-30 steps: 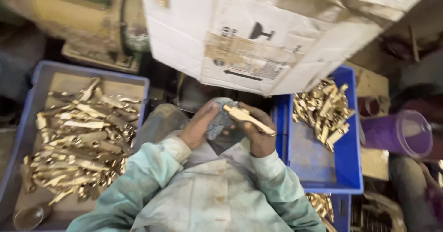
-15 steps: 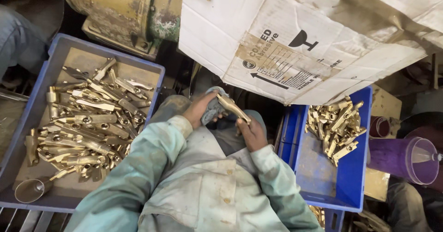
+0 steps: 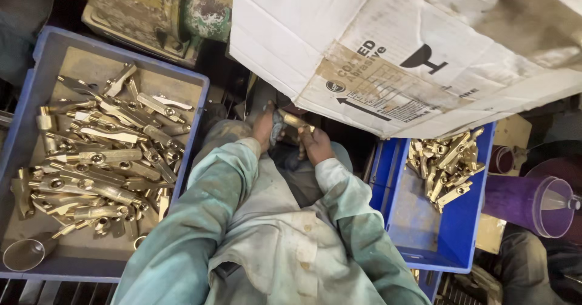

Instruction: The person cleans brass metal components using a blue cloth, taking them one by one from a bin and placing them into another blue bin after wiping them.

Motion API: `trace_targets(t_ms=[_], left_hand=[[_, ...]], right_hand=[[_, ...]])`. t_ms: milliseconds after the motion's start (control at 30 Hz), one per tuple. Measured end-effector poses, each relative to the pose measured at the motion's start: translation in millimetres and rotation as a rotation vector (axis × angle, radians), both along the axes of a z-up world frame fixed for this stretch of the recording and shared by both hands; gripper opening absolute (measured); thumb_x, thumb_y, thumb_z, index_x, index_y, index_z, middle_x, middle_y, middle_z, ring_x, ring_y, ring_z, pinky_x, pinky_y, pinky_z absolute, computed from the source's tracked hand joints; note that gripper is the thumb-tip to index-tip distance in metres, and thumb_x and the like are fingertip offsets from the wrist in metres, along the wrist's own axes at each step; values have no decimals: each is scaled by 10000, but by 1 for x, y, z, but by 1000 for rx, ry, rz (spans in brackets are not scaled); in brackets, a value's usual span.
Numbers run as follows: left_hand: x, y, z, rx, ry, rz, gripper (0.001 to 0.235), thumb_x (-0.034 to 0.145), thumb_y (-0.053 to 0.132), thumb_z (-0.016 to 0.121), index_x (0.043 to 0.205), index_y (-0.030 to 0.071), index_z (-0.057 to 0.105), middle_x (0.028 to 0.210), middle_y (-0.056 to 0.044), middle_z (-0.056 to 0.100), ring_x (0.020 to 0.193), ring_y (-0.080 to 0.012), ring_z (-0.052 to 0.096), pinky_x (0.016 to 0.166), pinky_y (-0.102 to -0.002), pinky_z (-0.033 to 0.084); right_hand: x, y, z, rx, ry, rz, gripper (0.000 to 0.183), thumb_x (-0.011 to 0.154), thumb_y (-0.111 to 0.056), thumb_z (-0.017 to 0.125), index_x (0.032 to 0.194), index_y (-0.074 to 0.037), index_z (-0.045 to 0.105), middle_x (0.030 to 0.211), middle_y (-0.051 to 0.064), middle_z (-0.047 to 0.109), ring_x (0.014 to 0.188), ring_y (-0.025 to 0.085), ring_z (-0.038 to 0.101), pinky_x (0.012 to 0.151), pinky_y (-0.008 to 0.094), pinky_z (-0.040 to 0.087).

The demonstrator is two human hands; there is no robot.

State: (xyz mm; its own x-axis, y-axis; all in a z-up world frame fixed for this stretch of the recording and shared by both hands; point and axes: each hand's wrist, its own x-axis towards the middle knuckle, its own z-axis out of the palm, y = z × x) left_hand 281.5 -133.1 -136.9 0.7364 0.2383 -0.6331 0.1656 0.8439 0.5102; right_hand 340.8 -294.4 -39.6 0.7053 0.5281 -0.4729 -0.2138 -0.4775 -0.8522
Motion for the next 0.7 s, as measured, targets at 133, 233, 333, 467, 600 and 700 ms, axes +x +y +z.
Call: trace_targets(t_ms=[133,233,333,467,600,700], left_hand=[[-3,5,13,-15,17,44,477,1056,509,444,935,75,603,659,-74,611,446,-193,578,371,-315,441],[-5,12,19,-20,40,55,425,1047,466,460,926,83,600,655,-70,610,435,-191,569,366,-311,440],[-6,17,19,-46,75,59,399,1043,454,475,940,91,605,660,-66,613,436,-186,568,365,-307,433],[-10,23,12,-84,40,104,358,1028,428,489,956,93,592,675,-67,624,440,-194,571,360,-314,421],[-15,26,5,-56,32,146,323,1020,423,498,943,114,554,654,-71,587,454,-204,582,372,-322,443],[-16,30,1,-73,84,157,345,1021,431,505,922,104,554,643,-75,590,461,-213,589,373,-330,442]], right_hand=[[1,4,-14,30,24,-26,337,1026,-277,619,833,-2,614,598,62,563,462,158,532,453,319,493],[0,11,-24,29,27,-51,323,1020,-266,634,837,0,623,601,60,563,468,152,536,451,317,497],[-2,19,-31,53,31,-91,286,1004,-250,642,844,-14,619,601,57,556,461,152,521,431,326,488],[-4,29,-36,58,48,-103,276,1007,-240,646,838,-24,616,597,58,544,453,157,505,421,335,480],[-7,37,-34,36,89,-127,293,1000,-246,653,820,-17,624,593,58,552,449,165,523,425,343,503],[-8,45,-30,53,85,-121,294,994,-246,658,819,-12,622,584,64,548,440,170,519,417,347,497]])
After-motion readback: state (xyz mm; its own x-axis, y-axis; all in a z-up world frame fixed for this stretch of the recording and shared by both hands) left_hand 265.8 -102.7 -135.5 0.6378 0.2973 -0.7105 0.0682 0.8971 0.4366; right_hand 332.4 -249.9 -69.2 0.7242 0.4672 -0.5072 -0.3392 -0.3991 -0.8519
